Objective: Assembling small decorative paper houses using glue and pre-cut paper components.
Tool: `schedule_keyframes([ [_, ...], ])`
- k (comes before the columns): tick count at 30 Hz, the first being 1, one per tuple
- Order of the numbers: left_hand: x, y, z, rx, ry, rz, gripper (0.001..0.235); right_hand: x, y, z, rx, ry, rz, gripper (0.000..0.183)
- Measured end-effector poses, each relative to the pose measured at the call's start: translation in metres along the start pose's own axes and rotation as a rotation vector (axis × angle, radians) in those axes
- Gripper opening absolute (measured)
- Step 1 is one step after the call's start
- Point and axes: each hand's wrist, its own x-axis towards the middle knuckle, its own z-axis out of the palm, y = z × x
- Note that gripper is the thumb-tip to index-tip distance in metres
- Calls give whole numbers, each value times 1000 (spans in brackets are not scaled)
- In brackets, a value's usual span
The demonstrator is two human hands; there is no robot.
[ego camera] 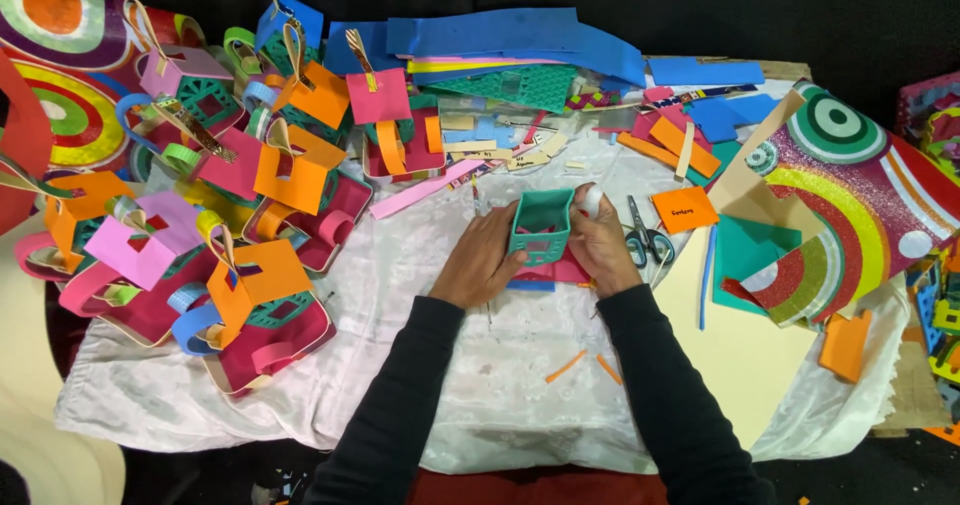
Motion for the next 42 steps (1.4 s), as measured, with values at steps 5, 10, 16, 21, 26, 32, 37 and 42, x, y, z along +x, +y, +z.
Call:
schedule_keyframes([
  [5,-3,-9,10,-66,23,-19,75,1,1,-3,1,-37,-6,25],
  [10,-7,0,1,-266,87,-66,76,5,4,-9,27,-76,36,23],
  [16,-6,0,5,-316,55,-73,85,6,7,-17,5,-77,81,19],
  [21,-8,5,12,-364,68,-68,89,4,2,-11,22,-52,78,20],
  [26,-3,4,20,-408,166,-81,88,0,-23,13,-40,31,80,27],
  [32,-4,-8,9,-97,373,-108,86,-3,-57,14,-93,9,-34,28],
  [37,-5,-14,4,127,409,-127,79,-11,-70,16,-141,81,-120,22],
  [42,-4,-13,7,-15,333,-87,78,-10,-78,4,118,158,-239,28],
])
